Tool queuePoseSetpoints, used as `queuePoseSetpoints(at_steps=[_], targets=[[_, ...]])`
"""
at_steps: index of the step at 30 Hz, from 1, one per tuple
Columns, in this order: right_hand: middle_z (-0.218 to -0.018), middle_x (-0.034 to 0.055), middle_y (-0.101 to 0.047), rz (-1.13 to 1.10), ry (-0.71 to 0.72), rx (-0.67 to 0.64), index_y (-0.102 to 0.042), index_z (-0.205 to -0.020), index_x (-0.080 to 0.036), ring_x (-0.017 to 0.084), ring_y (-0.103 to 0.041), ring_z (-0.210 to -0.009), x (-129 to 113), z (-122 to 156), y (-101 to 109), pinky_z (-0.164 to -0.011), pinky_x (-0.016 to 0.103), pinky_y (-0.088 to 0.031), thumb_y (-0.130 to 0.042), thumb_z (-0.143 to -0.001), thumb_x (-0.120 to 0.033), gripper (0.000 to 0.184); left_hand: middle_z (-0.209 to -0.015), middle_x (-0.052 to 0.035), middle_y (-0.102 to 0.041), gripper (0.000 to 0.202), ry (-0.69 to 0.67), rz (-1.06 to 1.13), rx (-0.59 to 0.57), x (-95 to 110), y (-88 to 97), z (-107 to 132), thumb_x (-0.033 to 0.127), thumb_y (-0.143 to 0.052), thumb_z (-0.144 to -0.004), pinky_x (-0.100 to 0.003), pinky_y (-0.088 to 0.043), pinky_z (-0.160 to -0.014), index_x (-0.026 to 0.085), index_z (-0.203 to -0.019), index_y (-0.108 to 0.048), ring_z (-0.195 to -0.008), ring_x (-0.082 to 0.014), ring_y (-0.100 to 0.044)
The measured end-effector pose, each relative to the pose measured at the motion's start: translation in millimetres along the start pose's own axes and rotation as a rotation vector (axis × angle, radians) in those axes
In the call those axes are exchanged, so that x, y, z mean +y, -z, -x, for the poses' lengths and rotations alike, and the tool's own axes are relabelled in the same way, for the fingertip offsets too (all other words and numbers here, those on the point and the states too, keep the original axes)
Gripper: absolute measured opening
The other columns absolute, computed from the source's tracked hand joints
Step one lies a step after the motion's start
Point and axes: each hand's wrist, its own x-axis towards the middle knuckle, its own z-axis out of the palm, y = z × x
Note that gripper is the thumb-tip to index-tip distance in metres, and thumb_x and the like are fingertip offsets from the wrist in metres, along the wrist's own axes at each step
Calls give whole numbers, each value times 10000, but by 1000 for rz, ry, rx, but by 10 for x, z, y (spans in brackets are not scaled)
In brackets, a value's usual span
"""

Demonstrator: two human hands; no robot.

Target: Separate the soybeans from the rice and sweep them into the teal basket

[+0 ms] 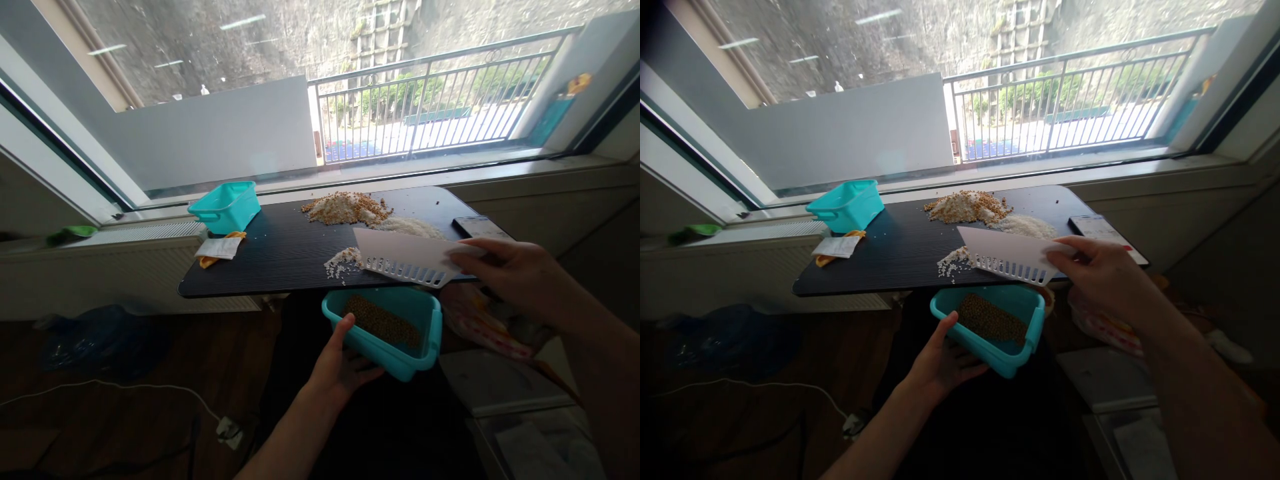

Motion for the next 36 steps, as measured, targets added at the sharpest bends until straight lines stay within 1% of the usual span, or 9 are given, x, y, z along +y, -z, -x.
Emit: queuePoseSetpoints(at_steps=[3, 5, 11, 18, 23, 26, 30, 33, 36], targets=[[-684, 28, -691, 53, -17, 91, -749, -873, -208, 208, -588, -620, 71, -46, 14, -552, 333, -436, -622, -597, -615, 508, -1325, -198, -521, 622, -2, 2, -2, 2, -2, 0, 531, -541, -855, -481, -522, -906, 149, -1341, -468, -1195, -365, -548], [-679, 26, -683, 49, -7, 110, -748, -890, -210, 210, -590, -642, 83, -74, 21, -577, 337, -439, -617, -606, -617, 513, -1332, -196, -519, 628, -3, 2, -6, 7, -9, 3, 529, -546, -855, -479, -523, -906, 149, -1347, -462, -1186, -361, -554], [-702, 51, -692, 70, 2, 62, -747, -828, -186, 206, -574, -632, -17, -116, -2, -593, 352, -427, -590, -578, -649, 549, -1332, -199, -519, 626, -4, -12, -4, 12, -17, 20, 529, -538, -861, -475, -529, -890, 147, -1351, -458, -1189, -366, -553], [-742, 39, -715, 39, 32, 99, -753, -880, -215, 204, -601, -656, 3, -3, 47, -602, 342, -431, -624, -612, -610, 494, -1321, -205, -538, 650, 1, 6, 6, 2, -15, -1, 531, -555, -853, -477, -538, -886, 138, -1359, -445, -1171, -359, -571], [-738, 40, -720, -2, 63, 74, -746, -796, -206, 195, -597, -646, -75, 44, 45, -596, 332, -439, -622, -591, -573, 438, -1330, -203, -530, 632, 6, 2, -4, 6, -15, -3, 533, -559, -847, -480, -539, -884, 147, -1339, -467, -1184, -370, -560], [-681, 26, -703, 24, 41, 59, -746, -784, -217, 187, -581, -601, -84, 69, 34, -565, 328, -435, -617, -585, -582, 435, -1330, -209, -526, 639, 4, 0, 5, 8, -15, -1, 536, -558, -846, -477, -540, -882, 135, -1336, -465, -1187, -371, -557], [-644, 21, -686, 11, 4, -11, -744, -761, -233, 180, -563, -542, -64, 149, 57, -500, 318, -422, -607, -580, -602, 433, -1306, -200, -545, 640, 4, 2, 6, 3, -9, -10, 536, -557, -846, -475, -541, -882, 144, -1342, -454, -1176, -365, -569], [-683, 26, -701, -15, 12, 13, -740, -764, -233, 186, -585, -571, -75, 171, 67, -508, 313, -438, -625, -589, -601, 424, -1309, -196, -543, 643, 0, -3, 7, -2, -5, -11, 539, -560, -842, -486, -539, -884, 154, -1346, -454, -1174, -371, -570], [-695, 23, -703, -16, 66, 44, -739, -798, -225, 189, -595, -609, -110, 115, 21, -548, 314, -450, -631, -610, -607, 439, -1328, -203, -528, 654, 0, 5, 3, -1, -6, -2, 532, -563, -843, -482, -542, -885, 144, -1355, -445, -1178, -367, -567]])
